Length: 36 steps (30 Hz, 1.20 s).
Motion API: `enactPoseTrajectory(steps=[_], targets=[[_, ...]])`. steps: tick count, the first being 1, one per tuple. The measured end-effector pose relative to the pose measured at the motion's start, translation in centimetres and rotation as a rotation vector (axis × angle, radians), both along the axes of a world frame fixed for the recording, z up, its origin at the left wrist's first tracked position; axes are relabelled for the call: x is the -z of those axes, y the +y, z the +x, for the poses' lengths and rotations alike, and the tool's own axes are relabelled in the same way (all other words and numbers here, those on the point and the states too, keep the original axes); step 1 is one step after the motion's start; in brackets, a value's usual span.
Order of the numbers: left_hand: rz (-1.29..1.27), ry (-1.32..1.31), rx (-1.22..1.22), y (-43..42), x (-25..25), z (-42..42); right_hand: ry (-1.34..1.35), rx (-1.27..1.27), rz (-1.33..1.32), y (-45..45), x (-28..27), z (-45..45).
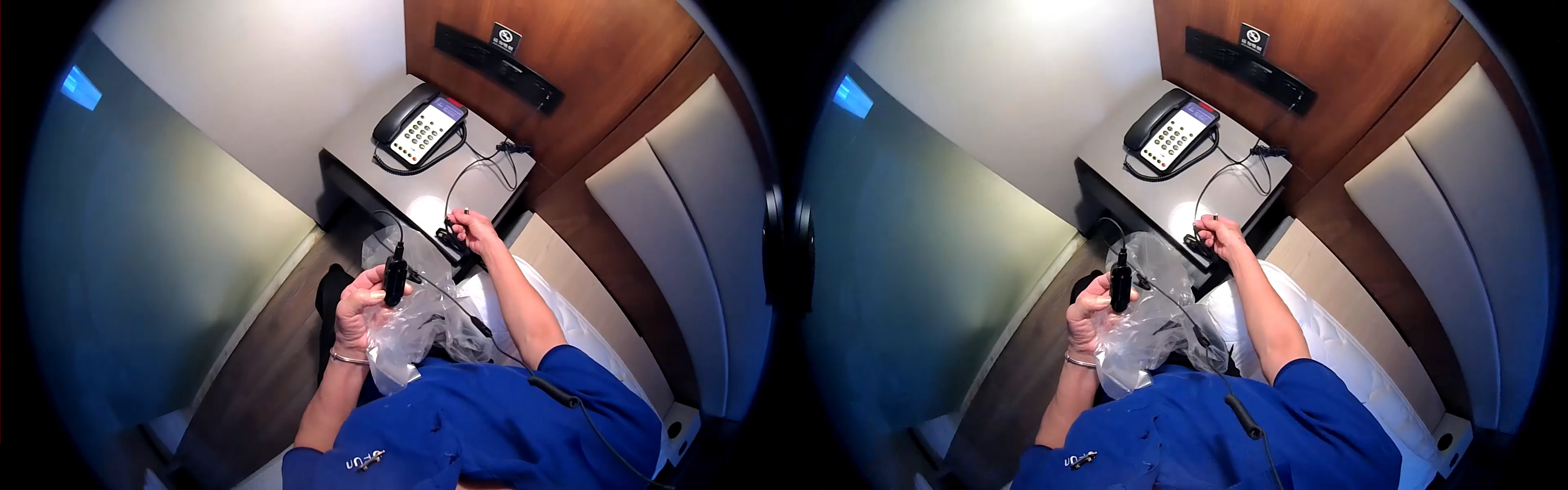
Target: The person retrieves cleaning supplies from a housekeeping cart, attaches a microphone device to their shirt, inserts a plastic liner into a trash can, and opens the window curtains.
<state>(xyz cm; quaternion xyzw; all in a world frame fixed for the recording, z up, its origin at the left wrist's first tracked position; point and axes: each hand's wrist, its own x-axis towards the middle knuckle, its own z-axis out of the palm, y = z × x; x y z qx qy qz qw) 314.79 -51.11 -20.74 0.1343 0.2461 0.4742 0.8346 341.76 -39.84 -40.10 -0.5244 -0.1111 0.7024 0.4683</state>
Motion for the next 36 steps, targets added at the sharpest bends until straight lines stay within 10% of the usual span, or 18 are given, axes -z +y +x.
enactPoseTrajectory(steps=[36], targets=[[0.054,-0.090,0.101,-0.6,0.6,-0.8,-0.083,-0.038,0.078,-0.5,-1.1,-0.5]])
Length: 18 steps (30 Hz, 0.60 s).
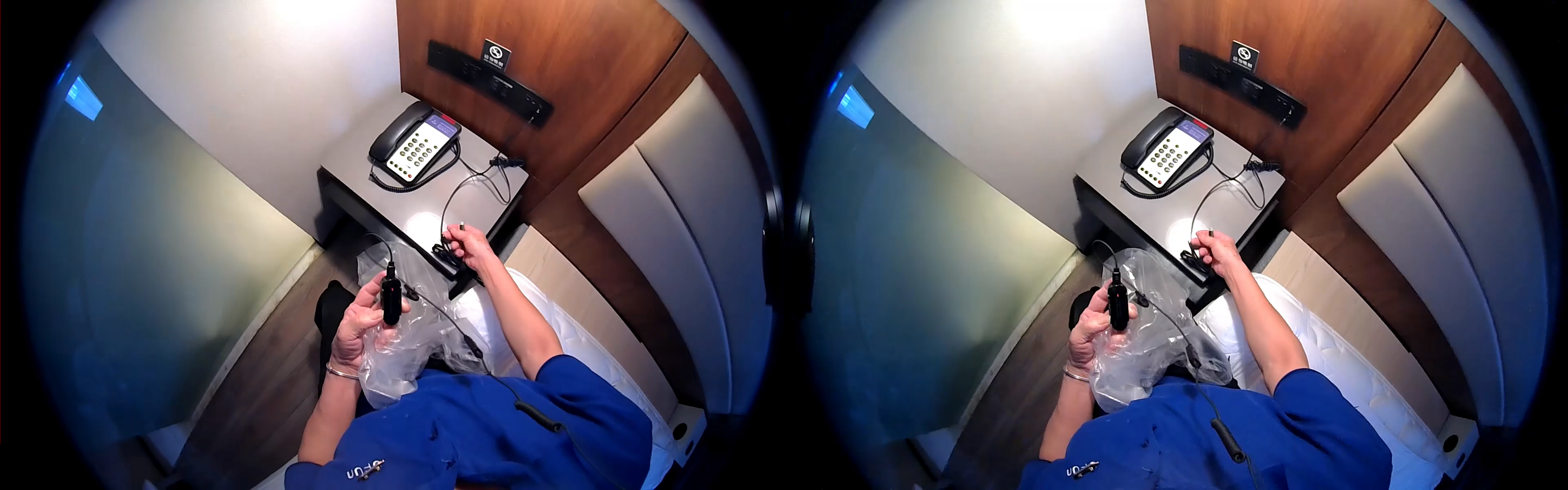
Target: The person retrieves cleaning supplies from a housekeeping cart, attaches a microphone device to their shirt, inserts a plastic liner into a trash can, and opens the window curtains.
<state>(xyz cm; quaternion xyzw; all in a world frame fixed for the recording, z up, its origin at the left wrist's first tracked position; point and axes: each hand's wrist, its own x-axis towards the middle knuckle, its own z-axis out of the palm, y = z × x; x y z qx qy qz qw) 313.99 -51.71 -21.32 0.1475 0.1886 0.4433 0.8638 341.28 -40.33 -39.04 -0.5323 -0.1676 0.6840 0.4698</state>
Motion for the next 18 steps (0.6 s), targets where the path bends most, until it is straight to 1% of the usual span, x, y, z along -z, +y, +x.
enactPoseTrajectory(steps=[1,3,5,6,8,9,13,14,16,17,18], targets=[[-0.011,-0.046,0.016,0.1,0.0,0.0,-0.038,-0.043,0.036,-0.1,-0.4,0.1],[-0.020,-0.005,0.026,0.3,-0.1,0.0,-0.057,-0.131,0.129,-0.3,-3.9,-0.2],[0.002,0.054,0.037,0.6,0.6,0.3,-0.149,-0.316,0.216,-0.8,-10.2,-0.8],[0.040,0.080,0.063,0.9,1.1,0.5,-0.169,-0.407,0.270,-1.2,-12.5,-1.2],[0.081,0.157,0.104,1.5,1.8,1.2,-0.186,-0.579,0.351,-1.9,-15.6,-1.6],[0.106,0.197,0.122,1.9,2.0,1.6,-0.236,-0.632,0.367,-2.3,-17.5,-2.1],[0.124,0.243,0.184,3.0,3.0,3.4,-0.216,-0.649,0.448,-2.8,-17.1,-3.1],[0.124,0.269,0.146,3.0,3.0,4.0,-0.207,-0.677,0.430,-3.0,-17.1,-3.0],[-0.023,0.176,0.169,3.3,4.4,4.1,-0.182,-0.740,0.410,-3.2,-16.3,-2.9],[-0.094,0.127,0.180,3.5,4.6,4.2,-0.170,-0.727,0.429,-3.3,-15.8,-3.2],[-0.102,0.221,0.208,3.6,4.5,4.2,-0.159,-0.711,0.445,-3.6,-15.3,-3.7]])
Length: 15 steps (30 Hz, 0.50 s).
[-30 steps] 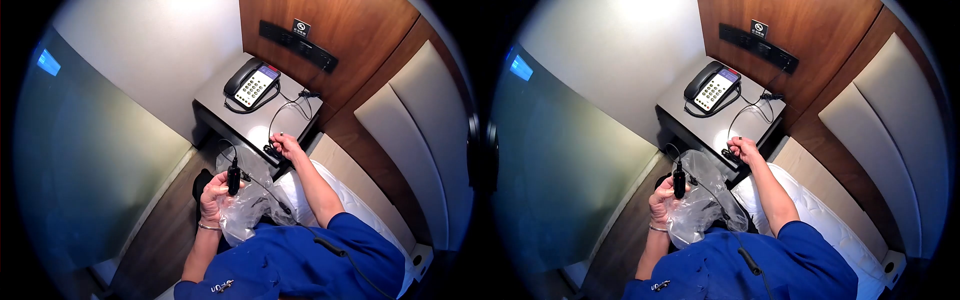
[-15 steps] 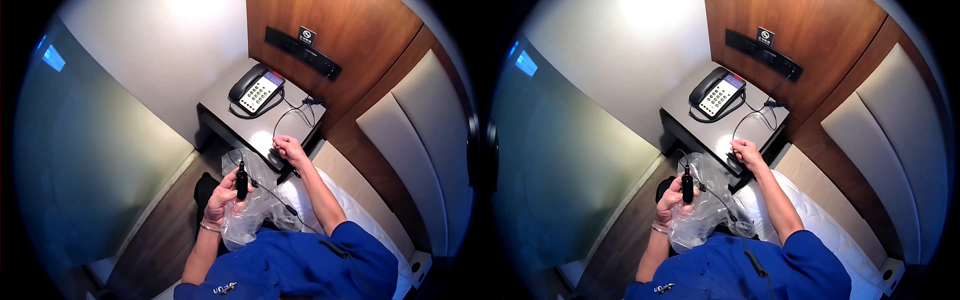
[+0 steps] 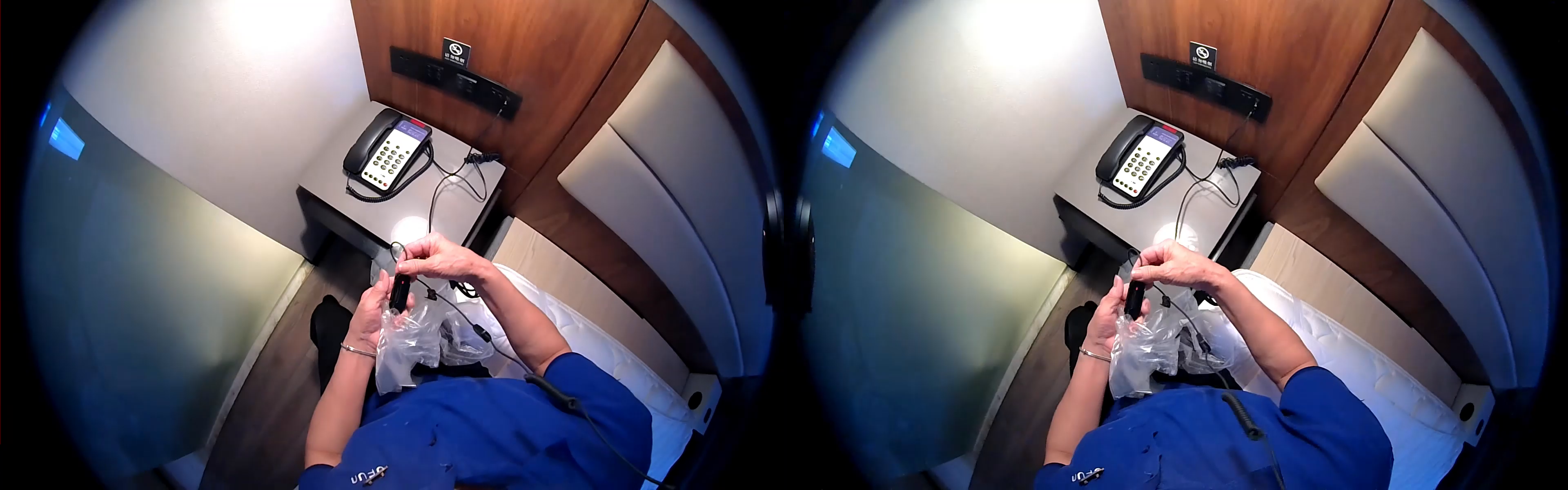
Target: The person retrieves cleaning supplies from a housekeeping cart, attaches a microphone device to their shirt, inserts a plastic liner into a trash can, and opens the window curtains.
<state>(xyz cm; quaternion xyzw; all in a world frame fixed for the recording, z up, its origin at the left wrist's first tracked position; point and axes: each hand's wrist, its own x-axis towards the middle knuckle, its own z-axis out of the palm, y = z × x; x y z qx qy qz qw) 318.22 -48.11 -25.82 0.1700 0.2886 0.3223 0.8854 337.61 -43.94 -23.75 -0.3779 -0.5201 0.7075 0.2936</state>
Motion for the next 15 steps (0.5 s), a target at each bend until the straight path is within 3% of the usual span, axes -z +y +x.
enactPoseTrajectory(steps=[3,9,10,12,13,15], targets=[[0.006,-0.005,0.049,0.1,0.3,0.5,-0.003,0.031,-0.012,-0.3,0.1,-0.5],[-0.012,0.250,-0.158,-0.2,1.1,1.9,0.053,0.093,0.023,0.3,3.1,-0.8],[-0.013,0.298,-0.165,-0.1,1.1,1.9,-0.089,0.132,0.100,1.0,4.7,-0.6],[0.032,0.444,-0.130,-0.3,0.0,2.2,-0.086,0.503,0.077,2.3,4.9,0.7],[0.193,0.489,-0.036,-1.1,2.0,0.9,-0.038,0.661,0.017,4.1,5.5,2.4],[0.212,0.483,0.006,-2.4,3.1,-0.4,0.000,0.702,0.118,6.1,4.5,3.5]])
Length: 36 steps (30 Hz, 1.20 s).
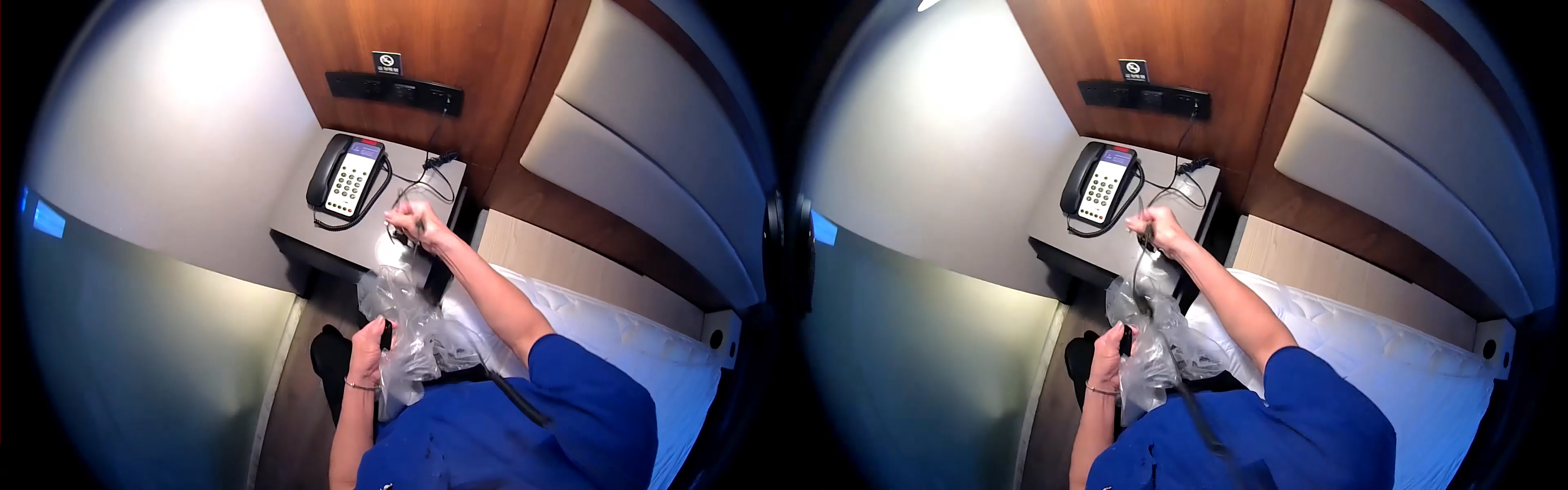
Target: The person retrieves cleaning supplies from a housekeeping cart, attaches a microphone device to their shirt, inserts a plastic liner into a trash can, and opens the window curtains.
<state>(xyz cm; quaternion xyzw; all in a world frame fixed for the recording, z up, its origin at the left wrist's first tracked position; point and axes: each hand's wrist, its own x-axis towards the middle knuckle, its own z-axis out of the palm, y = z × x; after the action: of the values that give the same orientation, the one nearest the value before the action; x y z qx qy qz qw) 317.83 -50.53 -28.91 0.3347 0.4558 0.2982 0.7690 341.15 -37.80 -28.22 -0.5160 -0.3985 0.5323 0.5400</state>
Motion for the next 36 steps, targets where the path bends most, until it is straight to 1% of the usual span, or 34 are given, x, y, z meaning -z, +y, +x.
enactPoseTrajectory(steps=[1,2,3,4,5,6,7,8,10,11,13,14,16,17,18,20,22,23,24,26,27,29,30,31,32,33,34,35,36], targets=[[-0.092,0.037,-0.017,-0.3,0.7,-0.5,-0.097,-0.030,-0.096,0.2,-1.2,0.4],[-0.148,0.007,-0.051,-0.8,0.7,-0.4,-0.195,-0.066,-0.194,0.3,-4.4,-0.2],[-0.193,-0.024,-0.089,-1.0,0.6,-0.4,-0.282,0.097,0.010,4.0,3.3,-0.6],[-0.229,-0.056,-0.133,-0.8,0.4,-0.6,-0.326,0.184,0.066,5.6,5.6,-1.0],[-0.289,-0.051,-0.122,-0.7,-0.6,-0.8,-0.232,0.149,-0.016,6.5,6.2,-1.1],[-0.159,-0.095,-0.076,-0.7,-0.7,-1.3,-0.135,0.110,-0.102,7.2,6.9,-1.2],[-0.153,-0.101,-0.075,-0.8,-1.1,-1.9,-0.074,0.095,-0.185,7.6,7.9,-1.0],[-0.149,-0.111,-0.076,-0.9,-2.0,-2.2,0.010,0.063,-0.152,6.9,7.2,-1.0],[-0.111,-0.111,-0.044,-0.8,-2.6,-3.2,0.280,-0.054,-0.195,6.6,11.0,-0.1],[-0.096,-0.115,-0.022,-0.7,-2.7,-3.8,0.395,-0.072,-0.193,5.8,11.5,-0.1],[-0.078,-0.104,-0.035,-0.5,-1.0,-4.7,0.289,-0.109,-0.165,3.6,11.4,-0.2],[-0.067,-0.083,-0.047,-0.4,-0.1,-5.1,0.132,-0.147,-0.051,2.9,13.2,-0.2],[-0.067,-0.110,-0.106,0.2,0.0,-5.3,0.213,-0.100,-0.113,1.1,12.9,-0.6],[-0.045,-0.108,-0.116,0.5,0.0,-5.4,0.215,-0.093,-0.134,0.1,11.1,-1.2],[-0.023,-0.103,-0.129,0.9,-0.1,-5.7,0.193,-0.107,-0.091,-0.6,9.5,-1.6],[0.041,-0.076,-0.083,2.1,-0.7,-6.1,0.090,-0.199,-0.119,-1.1,7.2,-1.8],[0.129,0.092,0.009,3.9,-1.2,-6.2,-0.077,-0.317,-0.039,-1.0,6.1,-1.9],[0.090,0.118,0.060,4.9,-2.0,-6.1,-0.160,-0.376,0.002,-0.9,5.9,-2.1],[0.064,0.098,0.097,5.9,-1.6,-6.1,-0.210,-0.443,0.052,-0.7,6.3,-2.3],[0.105,0.128,0.099,7.5,-0.8,-5.1,-0.311,-0.566,0.156,-0.2,6.9,-2.5],[0.074,0.123,0.101,8.1,-0.7,-4.8,-0.265,-0.563,0.169,-1.2,3.6,-2.9],[0.052,0.134,0.098,9.1,0.2,-4.1,-0.183,-0.451,0.088,-0.8,3.6,-3.2],[0.115,0.207,0.073,9.5,1.2,-4.1,-0.143,-0.390,0.046,-0.9,3.5,-3.3],[0.176,0.281,0.048,9.8,2.3,-4.0,-0.090,-0.254,0.031,-0.4,3.2,-2.7],[0.235,0.354,0.024,9.9,2.9,-4.1,0.035,-0.078,0.082,0.5,3.8,-1.9],[0.313,0.524,0.076,9.9,1.8,-5.1,0.081,0.088,0.055,1.1,3.9,-1.0],[0.602,0.817,0.132,10.4,3.1,-6.9,0.058,0.184,0.114,1.7,4.0,0.1],[0.749,0.987,0.137,10.4,2.6,-8.7,0.067,0.208,0.127,1.7,3.5,0.9],[0.748,1.170,0.150,10.1,1.0,-10.3,0.083,0.200,0.109,1.7,2.9,1.6]])
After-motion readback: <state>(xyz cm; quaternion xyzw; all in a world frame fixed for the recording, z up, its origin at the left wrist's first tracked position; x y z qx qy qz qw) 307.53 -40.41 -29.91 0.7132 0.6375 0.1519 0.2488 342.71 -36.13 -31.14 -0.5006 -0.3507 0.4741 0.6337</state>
